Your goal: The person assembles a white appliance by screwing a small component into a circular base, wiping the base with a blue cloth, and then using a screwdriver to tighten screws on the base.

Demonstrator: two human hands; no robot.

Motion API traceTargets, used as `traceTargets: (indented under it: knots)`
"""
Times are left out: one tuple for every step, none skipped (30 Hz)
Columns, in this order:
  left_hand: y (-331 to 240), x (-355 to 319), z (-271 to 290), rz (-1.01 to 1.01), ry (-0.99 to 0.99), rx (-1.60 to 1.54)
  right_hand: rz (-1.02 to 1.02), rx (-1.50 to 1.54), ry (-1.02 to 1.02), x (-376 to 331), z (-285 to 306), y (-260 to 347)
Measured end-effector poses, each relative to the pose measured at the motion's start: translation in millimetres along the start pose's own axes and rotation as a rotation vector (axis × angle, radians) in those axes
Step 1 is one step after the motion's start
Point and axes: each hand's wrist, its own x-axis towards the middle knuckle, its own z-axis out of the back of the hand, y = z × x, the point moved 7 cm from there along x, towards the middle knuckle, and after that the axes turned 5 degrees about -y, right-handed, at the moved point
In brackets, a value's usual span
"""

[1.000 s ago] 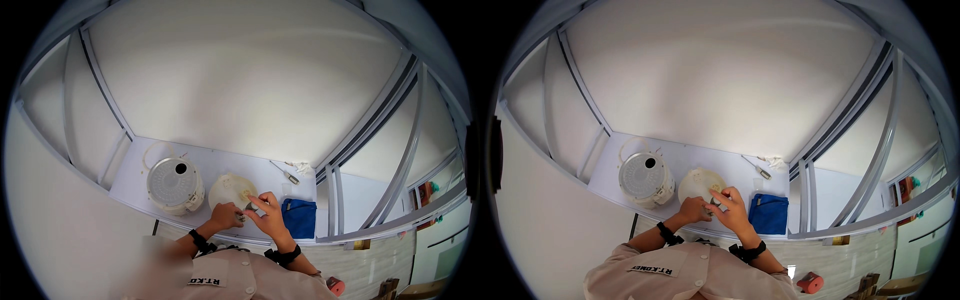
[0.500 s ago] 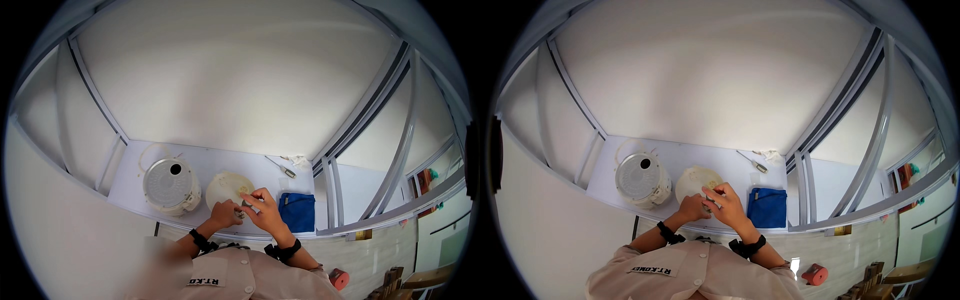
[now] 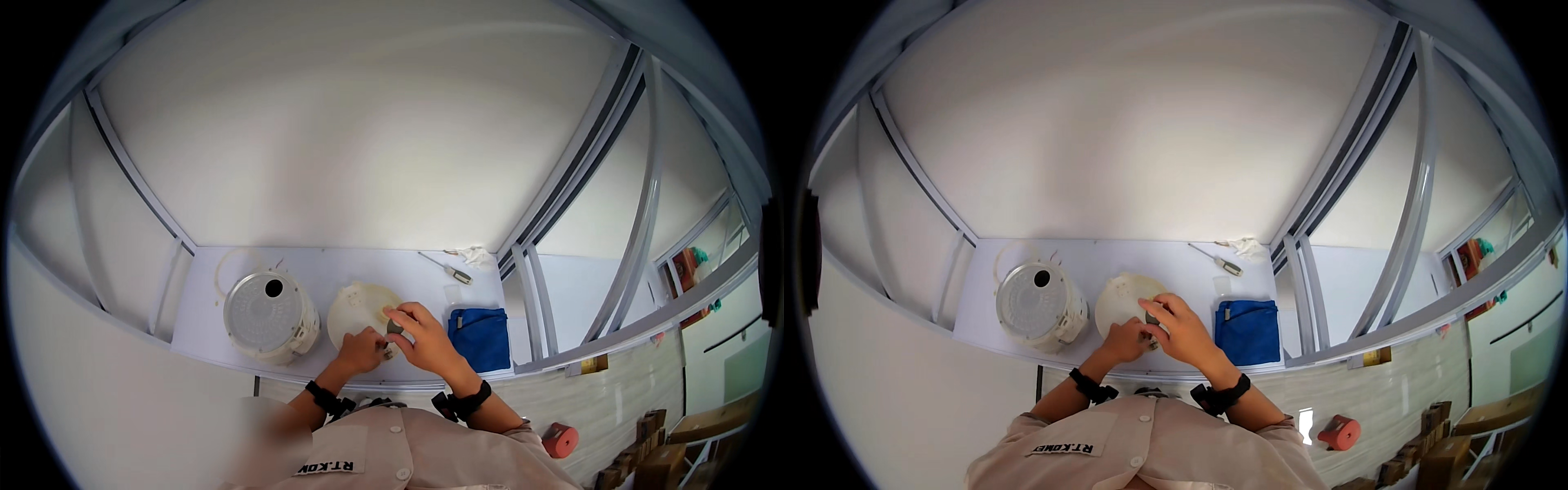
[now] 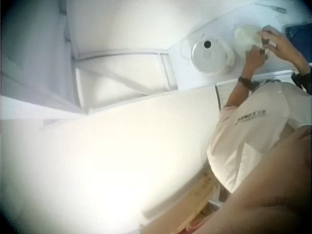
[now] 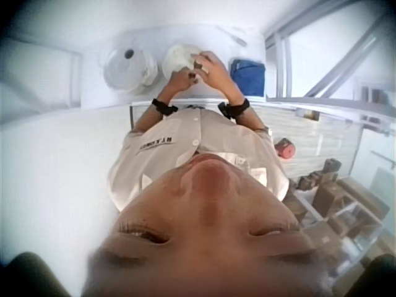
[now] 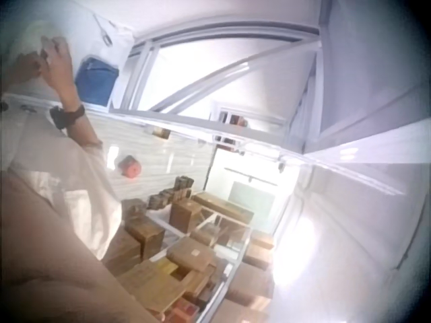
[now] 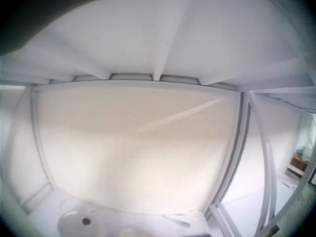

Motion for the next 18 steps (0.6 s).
traceTargets:
  knots:
    - [0,0,0,-0.001,-0.017,0.0,0.043,-0.012,-0.038,1,2,4]
    - [1,1,-2,0.005,-0.003,0.019,0.086,-0.023,-0.077,2,4,7]
    - [-1,1,-2,0.009,0.013,0.035,0.068,0.015,-0.071,2,3,7]
    - [-3,1,-3,0.013,0.028,0.051,0.05,0.055,-0.066,2,3,6]
    - [-4,1,-3,0.027,0.052,0.052,0.032,0.094,-0.061,2,2,6]
    - [-6,1,-3,0.042,0.072,0.052,0.041,0.121,-0.058,3,2,9]
    - [-7,1,-3,0.058,0.093,0.052,0.05,0.148,-0.054,5,2,12]
    - [-5,2,-6,0.027,0.052,-0.018,0.059,0.175,-0.049,6,3,14]
    - [-5,1,-7,-0.002,0.01,-0.087,0.06,0.145,-0.031,5,2,13]
    - [-5,0,-7,-0.032,-0.032,-0.157,0.061,0.115,-0.013,5,0,9]
    - [-1,1,-11,-0.022,-0.024,-0.091,0.063,0.086,0.005,5,-1,8]
    - [-13,-1,-6,-0.017,-0.006,-0.026,0.036,0.07,0.009,3,0,4]
    - [-19,-4,0,-0.008,0.005,0.043,0.017,0.06,0.013,3,0,3]
    - [-22,-4,0,-0.031,0.008,0.095,-0.002,0.048,0.016,3,0,1]
    - [-24,-4,3,-0.054,0.008,0.149,-0.006,0.063,-0.022,5,1,3]
    - [-26,-4,4,-0.077,0.01,0.204,-0.011,0.078,-0.061,6,2,5]
    - [-28,-4,6,-0.071,0.009,0.221,-0.016,0.092,-0.1,6,3,7]
    - [-29,-4,7,-0.066,0.007,0.239,-0.017,0.109,-0.097,6,2,8]
